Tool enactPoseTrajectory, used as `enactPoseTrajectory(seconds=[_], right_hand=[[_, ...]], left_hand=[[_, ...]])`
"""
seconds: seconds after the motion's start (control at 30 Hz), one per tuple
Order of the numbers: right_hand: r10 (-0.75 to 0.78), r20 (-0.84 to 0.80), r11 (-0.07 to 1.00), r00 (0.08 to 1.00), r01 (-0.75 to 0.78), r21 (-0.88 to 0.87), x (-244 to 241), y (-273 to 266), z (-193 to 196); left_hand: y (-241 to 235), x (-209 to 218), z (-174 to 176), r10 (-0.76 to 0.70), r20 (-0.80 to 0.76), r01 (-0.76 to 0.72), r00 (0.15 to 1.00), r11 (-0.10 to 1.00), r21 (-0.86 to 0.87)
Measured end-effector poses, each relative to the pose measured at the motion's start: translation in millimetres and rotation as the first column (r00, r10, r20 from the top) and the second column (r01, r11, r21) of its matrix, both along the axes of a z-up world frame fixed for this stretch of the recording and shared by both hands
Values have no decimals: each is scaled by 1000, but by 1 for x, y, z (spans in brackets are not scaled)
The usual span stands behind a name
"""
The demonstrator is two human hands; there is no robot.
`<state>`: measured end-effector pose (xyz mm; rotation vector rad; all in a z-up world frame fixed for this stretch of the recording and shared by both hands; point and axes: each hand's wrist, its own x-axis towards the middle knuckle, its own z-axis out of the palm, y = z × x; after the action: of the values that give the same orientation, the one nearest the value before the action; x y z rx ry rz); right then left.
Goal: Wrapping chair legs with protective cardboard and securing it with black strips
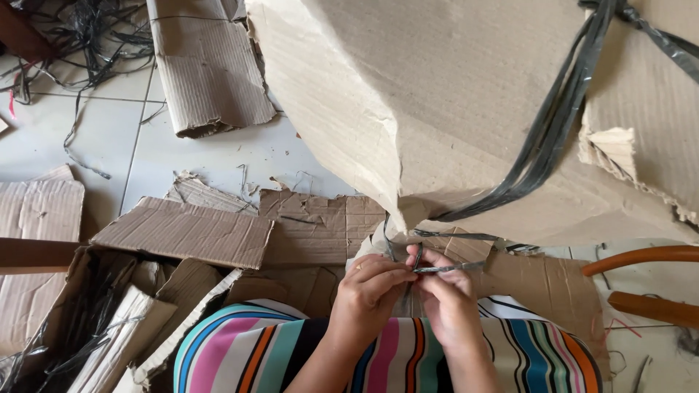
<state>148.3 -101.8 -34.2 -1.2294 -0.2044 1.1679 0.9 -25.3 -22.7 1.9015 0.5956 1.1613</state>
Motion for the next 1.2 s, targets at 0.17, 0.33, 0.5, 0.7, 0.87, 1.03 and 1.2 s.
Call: enactPoseTrajectory(seconds=[0.17, 0.33, 0.5, 0.7, 0.87, 1.03, 1.2], right_hand=[[60, 136, 992, 989, -74, 100, 2, -3, 3], [-53, 186, 990, 981, 27, 137, 2, 7, -28], [-161, 293, 952, 942, 71, 297, 9, 19, -53], [-210, 324, 948, 923, 112, 297, 11, 22, -66], [-242, 330, 940, 912, 137, 311, 8, 24, -66], [-297, 406, 929, 864, 162, 333, 0, 29, -61], [-237, 728, 971, 643, 127, 204, 0, 35, -38]], left_hand=[[7, 5, 5, -12, 60, 15, 998, 999, -40], [25, 12, -21, -63, 53, 65, 997, 997, -30], [39, 23, -33, -78, 101, 80, 992, 997, -14], [41, 29, -45, -55, 125, 52, 991, 998, 23], [40, 27, -46, -62, 138, 61, 989, 998, 12], [44, 27, -53, -71, 166, 67, 984, 997, 28], [49, 30, -53, -92, 169, 92, 981, 996, 10]])
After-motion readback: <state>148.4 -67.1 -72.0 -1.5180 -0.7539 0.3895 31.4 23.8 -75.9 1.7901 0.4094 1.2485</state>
